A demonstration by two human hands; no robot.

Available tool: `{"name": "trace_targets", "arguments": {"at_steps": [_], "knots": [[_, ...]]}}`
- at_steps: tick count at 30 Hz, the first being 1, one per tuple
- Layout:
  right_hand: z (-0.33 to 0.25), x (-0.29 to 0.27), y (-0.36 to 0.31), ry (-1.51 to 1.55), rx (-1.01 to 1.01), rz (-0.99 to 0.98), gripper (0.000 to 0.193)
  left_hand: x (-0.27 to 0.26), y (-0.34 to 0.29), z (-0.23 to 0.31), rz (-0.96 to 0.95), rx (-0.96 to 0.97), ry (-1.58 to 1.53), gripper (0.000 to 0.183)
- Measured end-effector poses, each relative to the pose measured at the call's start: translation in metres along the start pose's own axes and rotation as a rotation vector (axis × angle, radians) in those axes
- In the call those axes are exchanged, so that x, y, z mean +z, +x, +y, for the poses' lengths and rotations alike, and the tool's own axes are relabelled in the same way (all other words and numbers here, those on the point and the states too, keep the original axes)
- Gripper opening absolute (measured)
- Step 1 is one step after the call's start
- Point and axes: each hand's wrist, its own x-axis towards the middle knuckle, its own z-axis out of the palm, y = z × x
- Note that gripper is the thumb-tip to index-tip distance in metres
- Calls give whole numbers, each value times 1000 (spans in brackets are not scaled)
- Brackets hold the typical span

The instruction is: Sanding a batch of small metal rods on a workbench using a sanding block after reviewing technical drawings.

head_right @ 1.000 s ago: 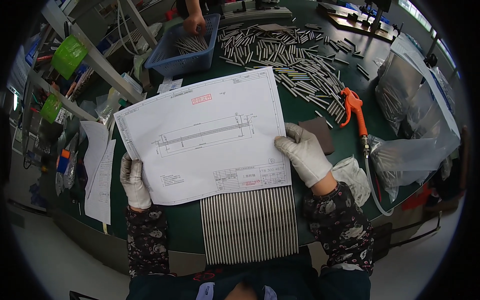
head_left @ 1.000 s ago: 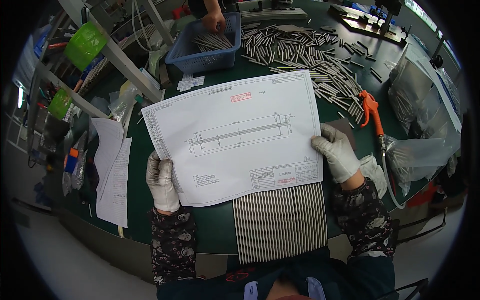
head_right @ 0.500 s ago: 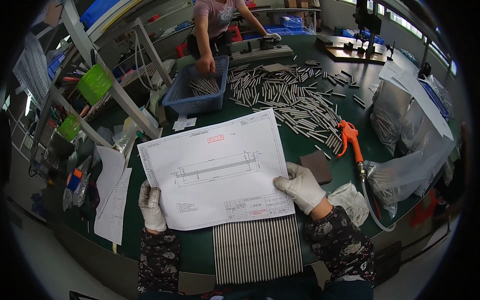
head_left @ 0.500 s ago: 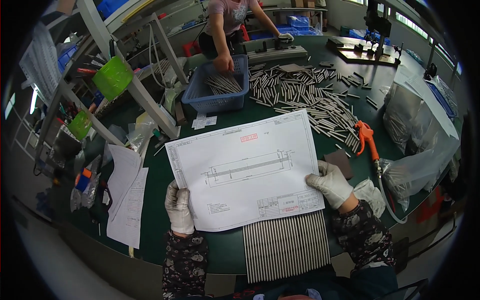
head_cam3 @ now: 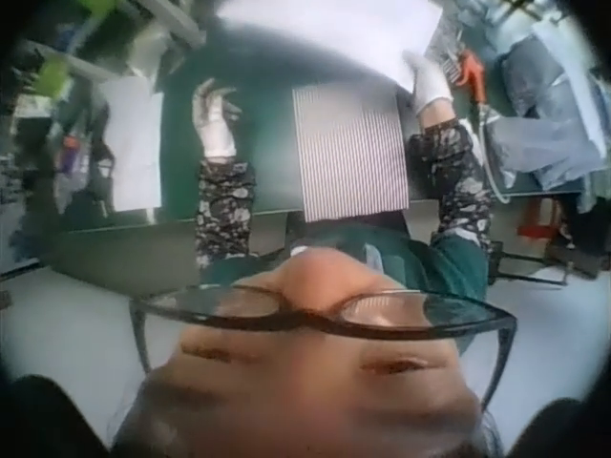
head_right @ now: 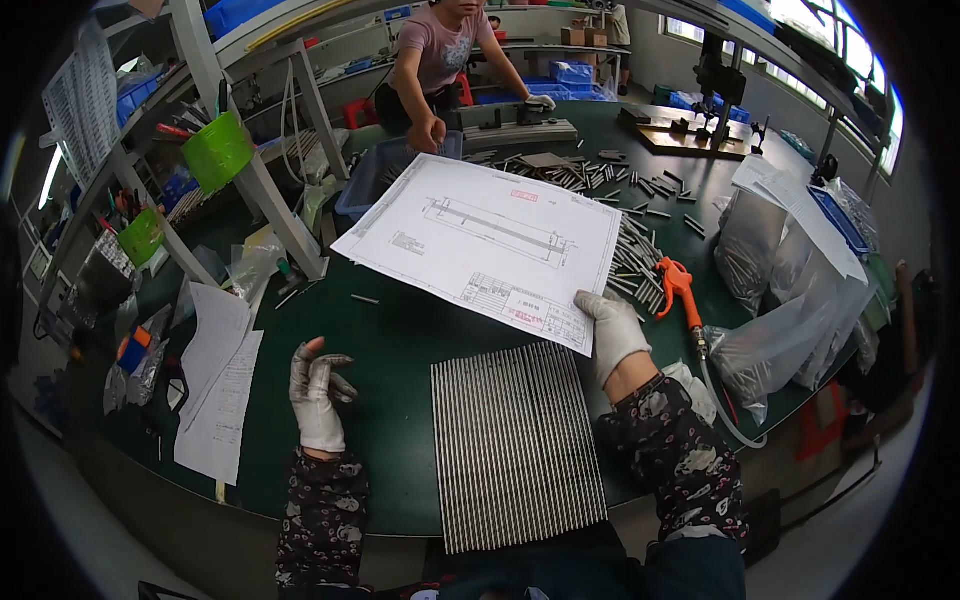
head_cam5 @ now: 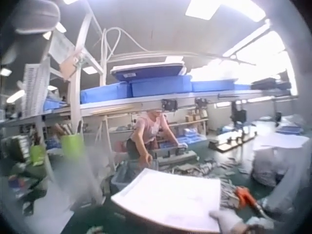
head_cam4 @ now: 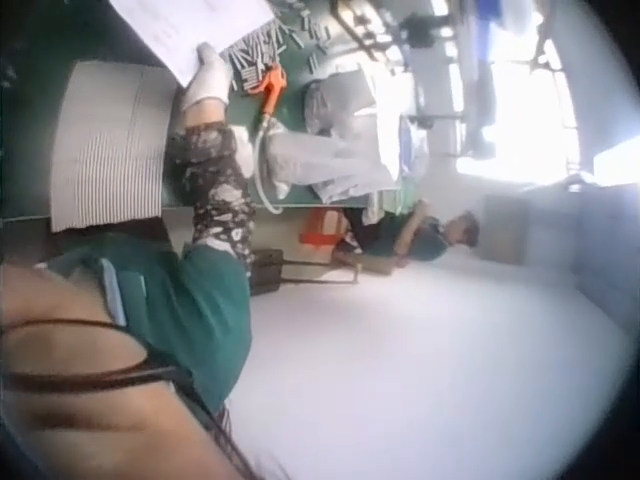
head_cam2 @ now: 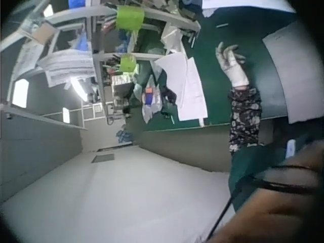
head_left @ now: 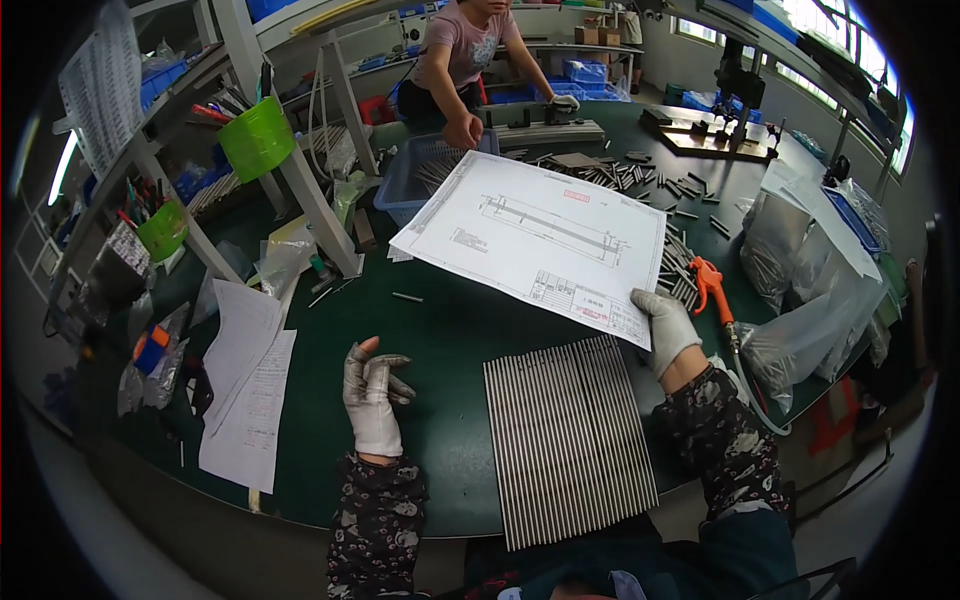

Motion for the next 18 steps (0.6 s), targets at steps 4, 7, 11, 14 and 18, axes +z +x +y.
{"name": "trace_targets", "arguments": {"at_steps": [4, 7, 11, 14, 18], "knots": [[1, 23, 29, 60, -60, 46, 33, 1, -3, -2, -21, -33, -40, 33], [5, 31, 54, 68, -113, 108, 33, 2, -9, -2, -42, -80, -46, 33], [4, 47, 72, 92, -152, 149, 32, 1, -15, -1, -48, -81, -48, 33], [10, 63, 84, 146, -146, 170, 34, -3, -14, -3, -32, -87, -43, 33], [-3, 78, 105, 74, -126, 204, 32, -1, -9, 0, -42, -99, -5, 33]]}}
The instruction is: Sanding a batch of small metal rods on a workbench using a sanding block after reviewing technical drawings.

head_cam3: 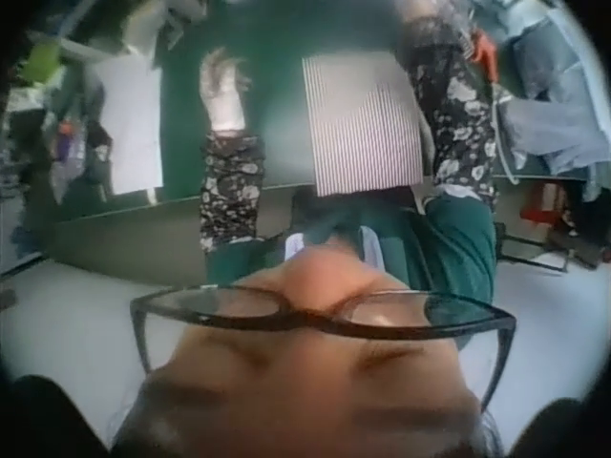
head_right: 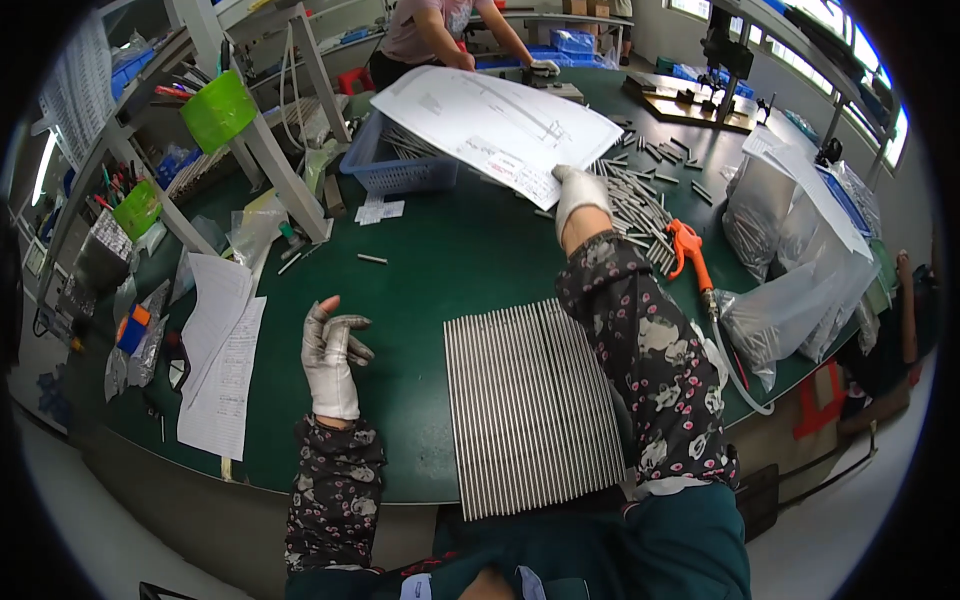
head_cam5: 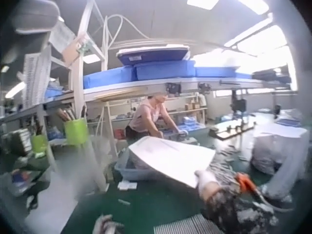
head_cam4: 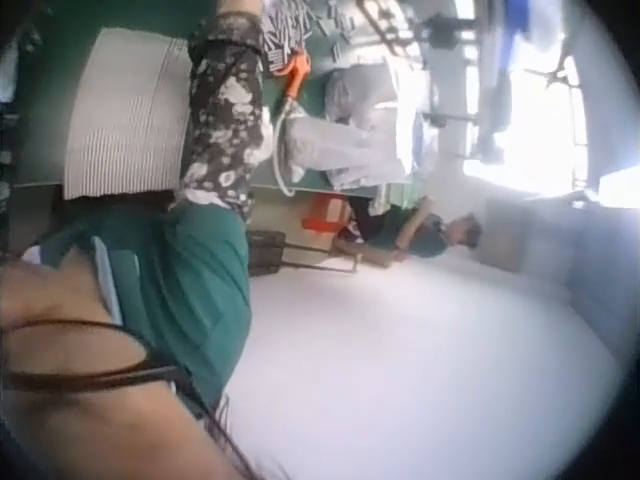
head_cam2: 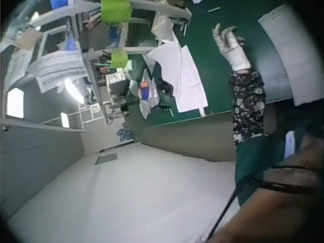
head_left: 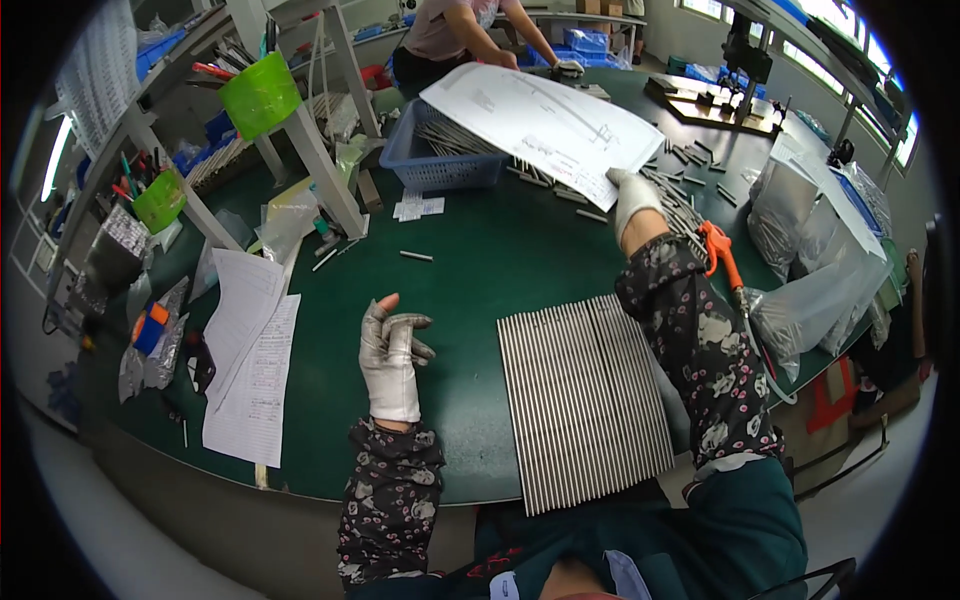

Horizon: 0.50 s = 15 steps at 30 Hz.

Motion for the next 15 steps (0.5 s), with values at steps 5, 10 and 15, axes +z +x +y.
{"name": "trace_targets", "arguments": {"at_steps": [5, 10, 15], "knots": [[-26, 4, -14, -19, -6, -191, 15, 6, 6, 6, 2, 95, 97, 36], [-41, -24, -73, -184, -19, -347, 22, 3, 4, -5, -73, 108, 226, 36], [-42, -110, -166, -1024, -360, -791, 53, 11, -9, 2, -449, 611, 710, 53]]}}
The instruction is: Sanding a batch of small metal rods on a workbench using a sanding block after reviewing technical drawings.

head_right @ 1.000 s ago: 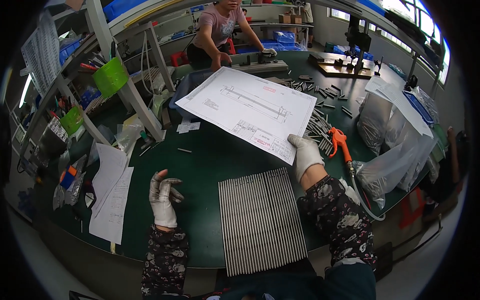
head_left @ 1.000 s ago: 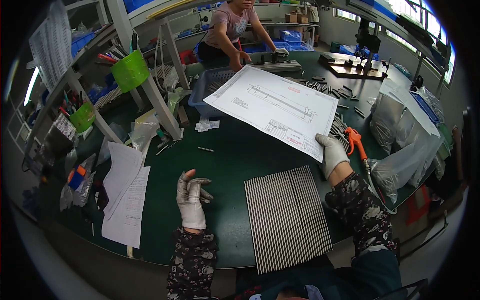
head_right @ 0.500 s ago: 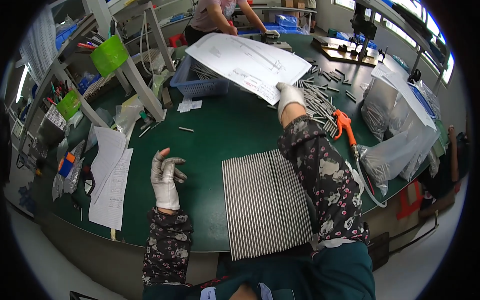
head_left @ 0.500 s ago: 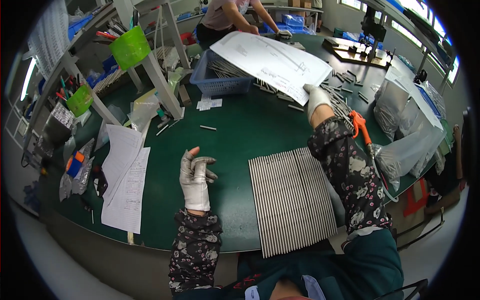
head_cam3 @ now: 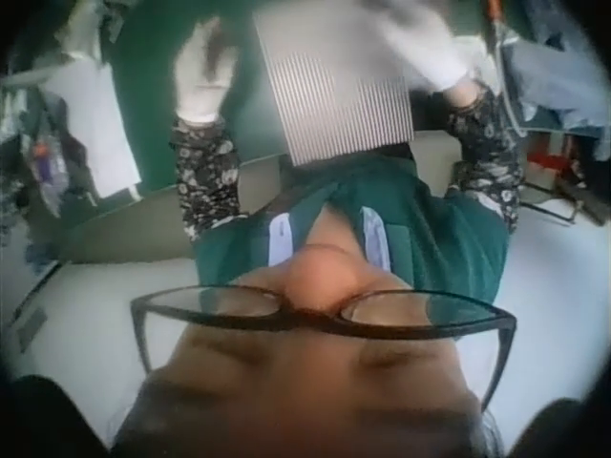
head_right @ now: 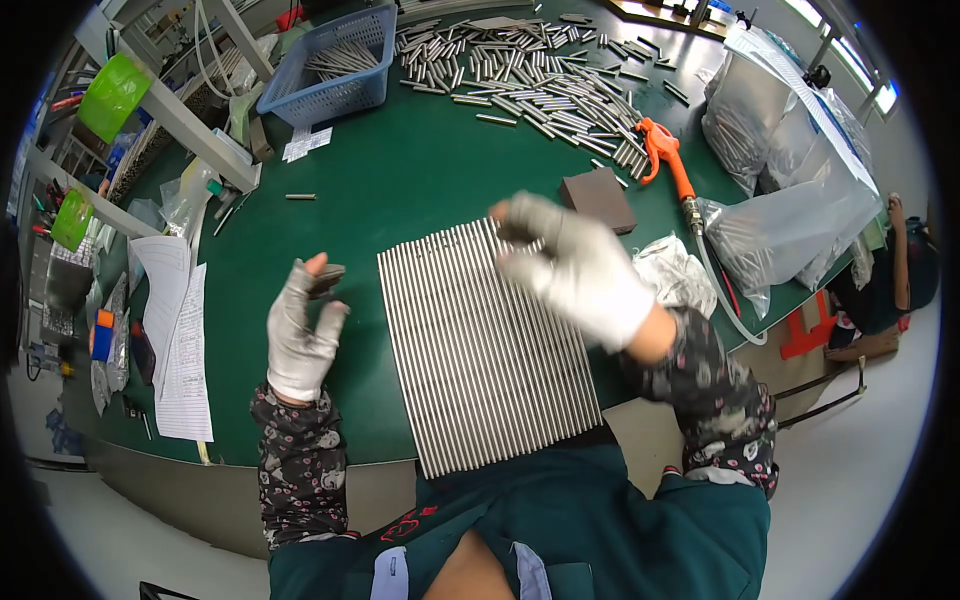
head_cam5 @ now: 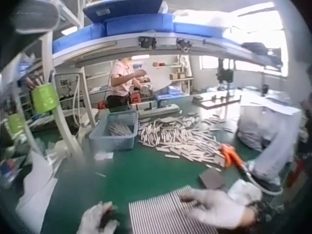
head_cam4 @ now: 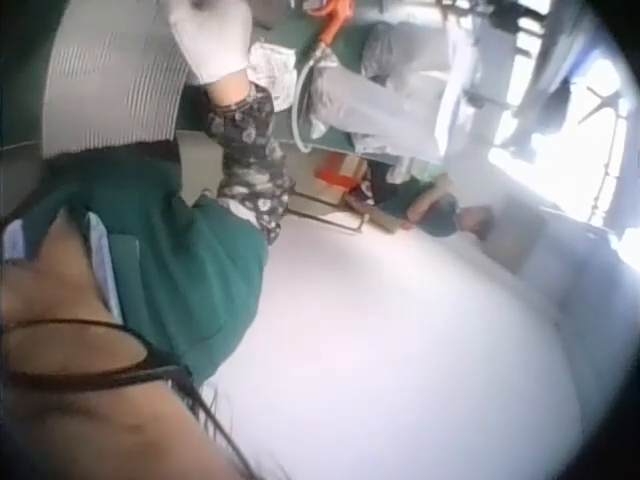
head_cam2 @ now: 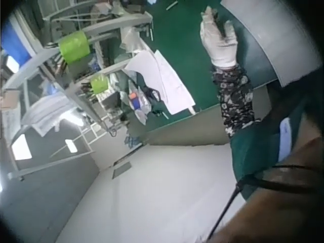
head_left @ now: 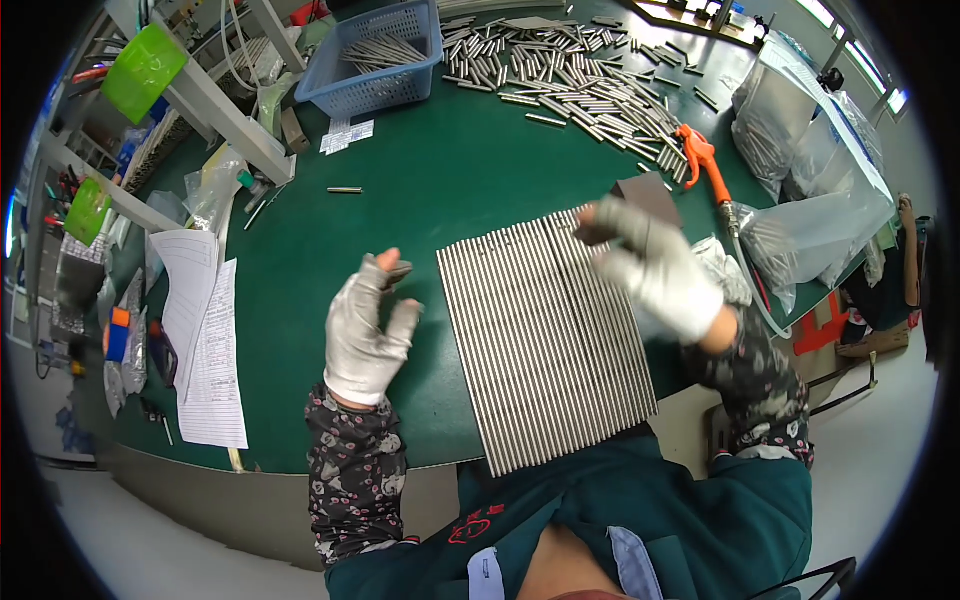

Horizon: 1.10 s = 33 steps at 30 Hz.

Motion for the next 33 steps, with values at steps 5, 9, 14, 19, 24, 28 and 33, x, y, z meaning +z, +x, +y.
{"name": "trace_targets", "arguments": {"at_steps": [5, 9, 14, 19, 24, 28, 33], "knots": [[6, 23, -75, -659, -231, -286, 82, 24, 4, 74, -665, 202, 147, 89], [25, 34, -91, -651, -201, -346, 83, 43, -4, 93, -866, 275, 183, 89], [30, 32, -90, -597, -200, -333, 83, 52, -8, 91, -926, 286, 204, 95], [35, 23, -92, -609, -187, -340, 84, 61, 0, 95, -957, 274, 198, 93], [32, 19, -90, -659, -183, -370, 84, 62, 0, 97, -930, 290, 216, 90], [34, 22, -93, -634, -185, -362, 83, 63, -4, 95, -922, 291, 206, 91], [31, 32, -89, -583, -223, -361, 81, 51, -7, 91, -925, 272, 197, 90]]}}
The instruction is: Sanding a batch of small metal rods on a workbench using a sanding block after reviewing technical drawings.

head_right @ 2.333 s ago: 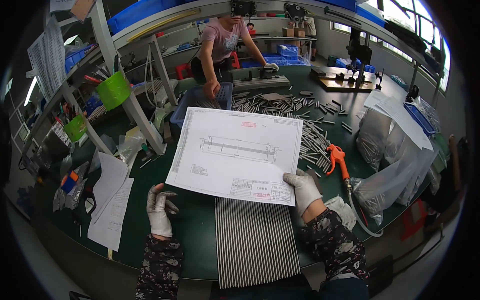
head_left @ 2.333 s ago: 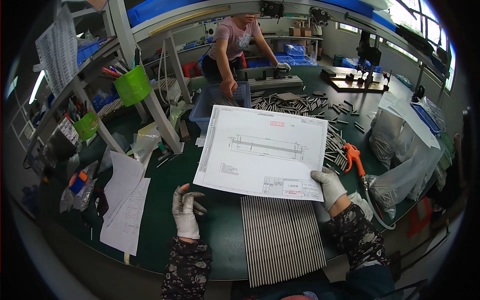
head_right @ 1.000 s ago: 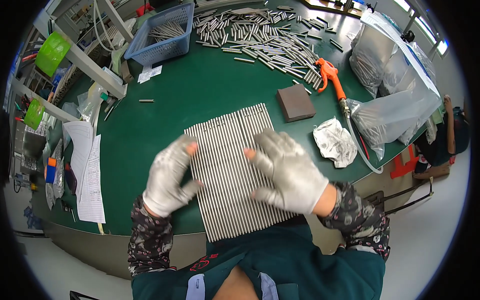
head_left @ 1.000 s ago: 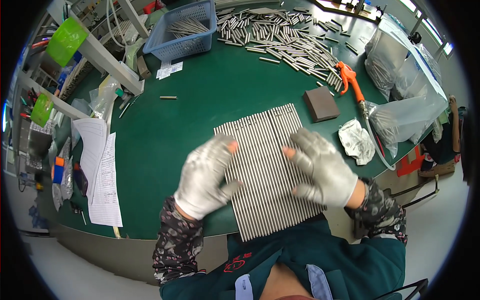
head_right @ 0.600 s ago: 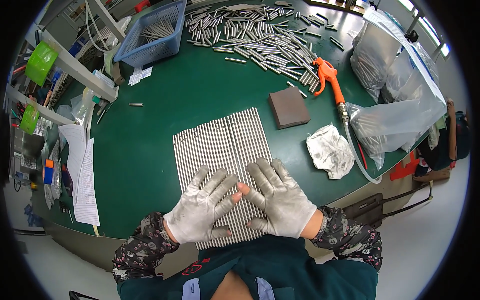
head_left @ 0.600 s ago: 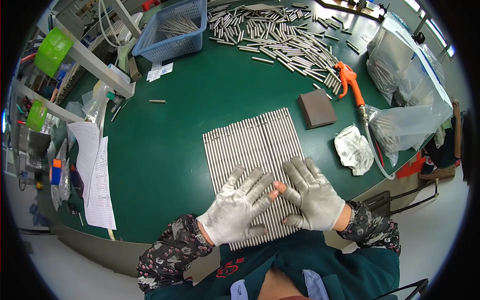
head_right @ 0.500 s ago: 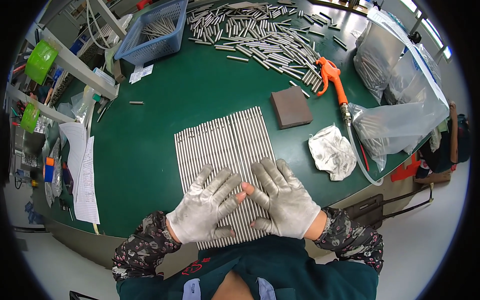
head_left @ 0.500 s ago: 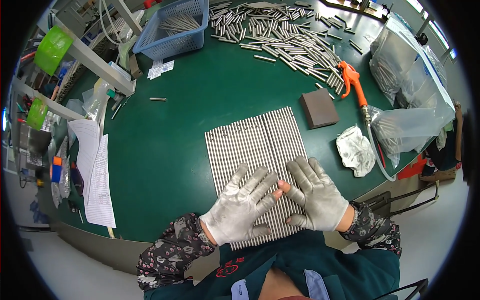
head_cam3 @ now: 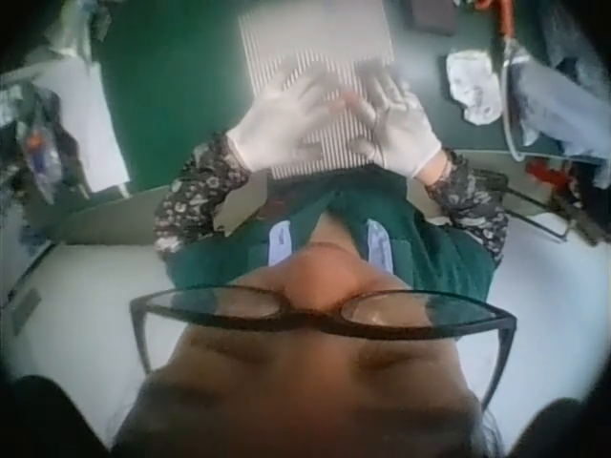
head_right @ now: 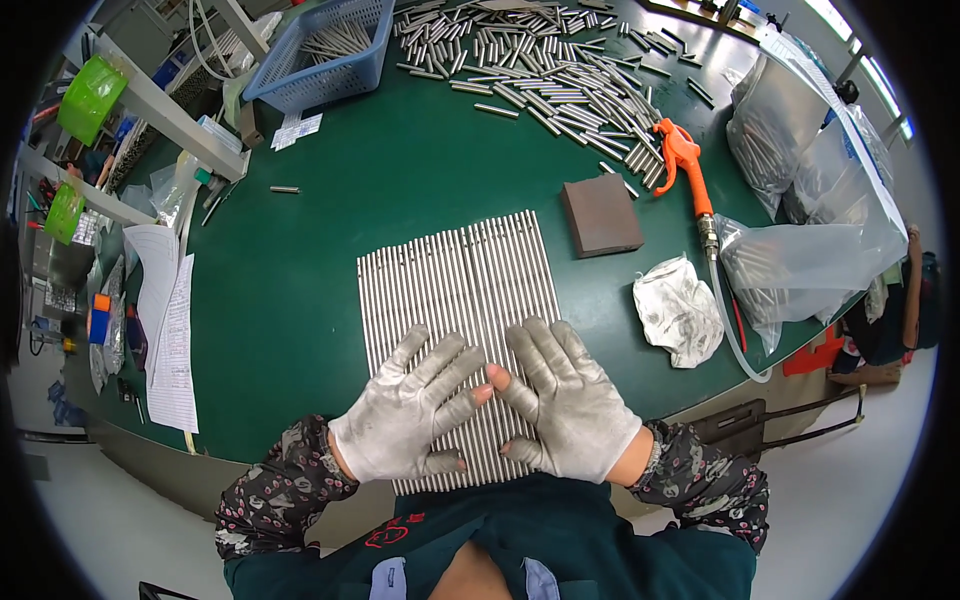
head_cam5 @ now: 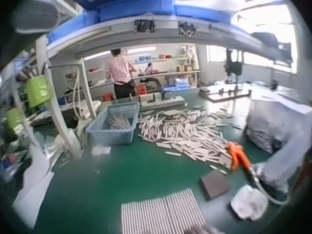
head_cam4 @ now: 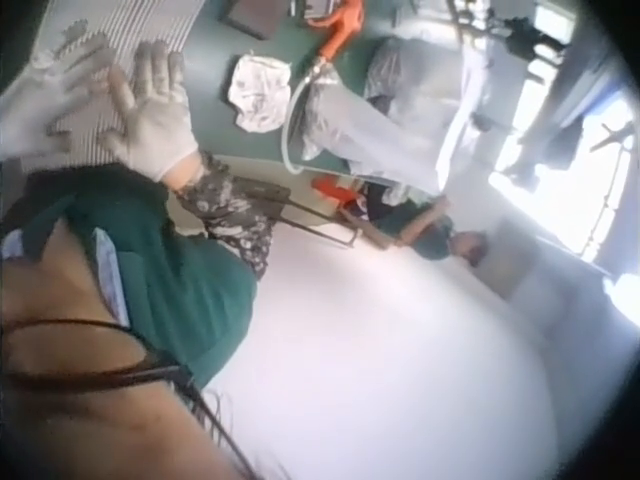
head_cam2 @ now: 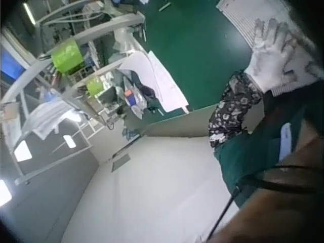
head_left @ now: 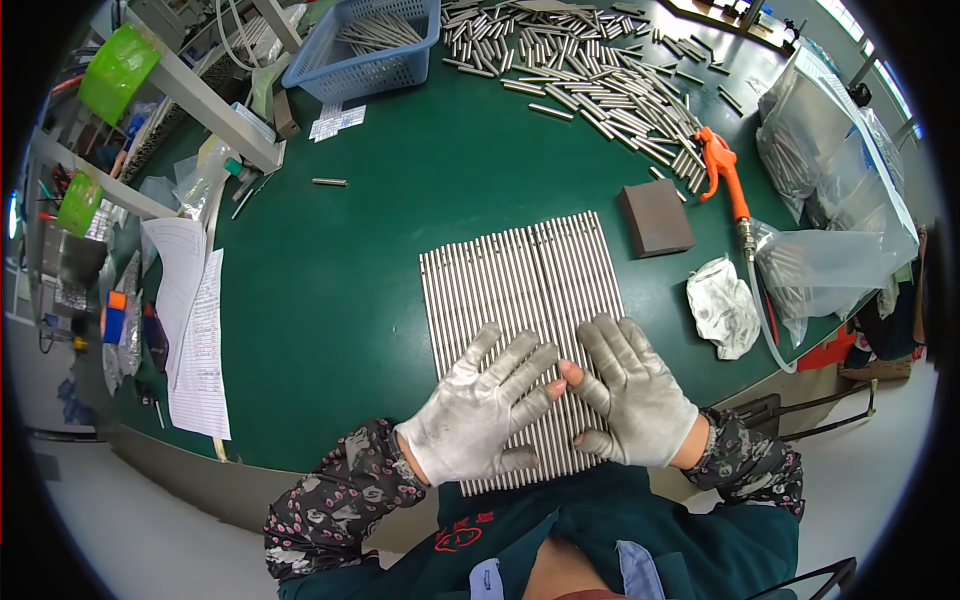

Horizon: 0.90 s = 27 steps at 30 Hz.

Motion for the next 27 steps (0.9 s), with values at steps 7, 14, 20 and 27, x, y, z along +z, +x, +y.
{"name": "trace_targets", "arguments": {"at_steps": [7, 14, 20, 27], "knots": [[-7, 1, 9, -1, -10, -32, 81, -1, -15, -4, -141, -43, 114, 84], [-6, -1, 7, 23, 14, -42, 81, 0, -10, -3, -11, -35, 1, 81], [1, -2, -2, 12, 21, -27, 82, 1, 1, 1, 1, -13, -27, 87], [7, -3, -7, 0, 27, -36, 82, 6, 8, 3, 48, 3, -30, 86]]}}
